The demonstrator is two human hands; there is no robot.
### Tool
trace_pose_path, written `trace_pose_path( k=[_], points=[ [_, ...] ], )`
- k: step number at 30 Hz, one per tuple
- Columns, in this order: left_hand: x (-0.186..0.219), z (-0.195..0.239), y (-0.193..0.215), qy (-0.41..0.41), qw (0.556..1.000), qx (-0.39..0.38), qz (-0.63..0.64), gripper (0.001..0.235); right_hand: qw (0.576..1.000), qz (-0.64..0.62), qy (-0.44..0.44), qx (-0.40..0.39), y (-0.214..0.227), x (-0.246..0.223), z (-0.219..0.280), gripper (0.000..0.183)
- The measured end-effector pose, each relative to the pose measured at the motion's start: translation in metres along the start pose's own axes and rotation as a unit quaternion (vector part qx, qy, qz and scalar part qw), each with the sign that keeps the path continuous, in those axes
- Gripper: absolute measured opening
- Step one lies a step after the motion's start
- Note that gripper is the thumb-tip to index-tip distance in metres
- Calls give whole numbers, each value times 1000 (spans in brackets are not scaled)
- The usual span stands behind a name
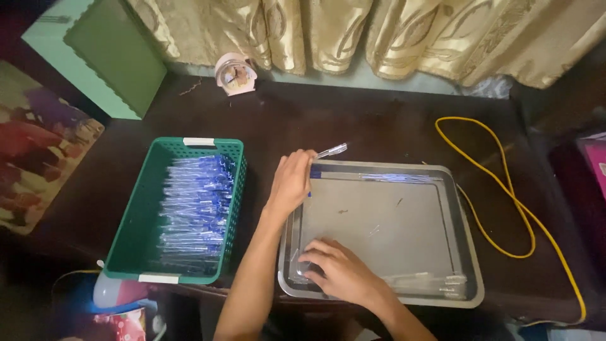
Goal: The person repeatedly picks a clear plastic pen barrel from a tray, inserts a blue ink cartridge, and places the assembled pen into a green basket. The process is repeated continuously throughout the clip.
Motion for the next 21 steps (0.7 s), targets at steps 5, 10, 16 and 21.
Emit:
trace_pose_path(
  k=[5,10,16,21],
  points=[
    [2,0,3,-17,1000,24,-3,33,1000,17,20,15,-2,-2,-5,28],
    [5,1,3,-35,999,29,5,31,996,45,64,39,-8,-4,-6,29],
    [14,2,3,-66,996,46,-30,27,996,49,54,51,-8,-2,-6,22],
    [14,7,0,-84,994,46,-55,25,989,76,74,107,19,12,4,15]
  ],
)
Point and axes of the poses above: each hand's wrist, its own z-axis away from the middle knuckle, its own y-axis out of the back of the hand, x = y × z, the point moved 8 cm from there along -z, towards the middle knuckle, and after that the axes turned 7 degrees about -z, right-handed, at the moved point
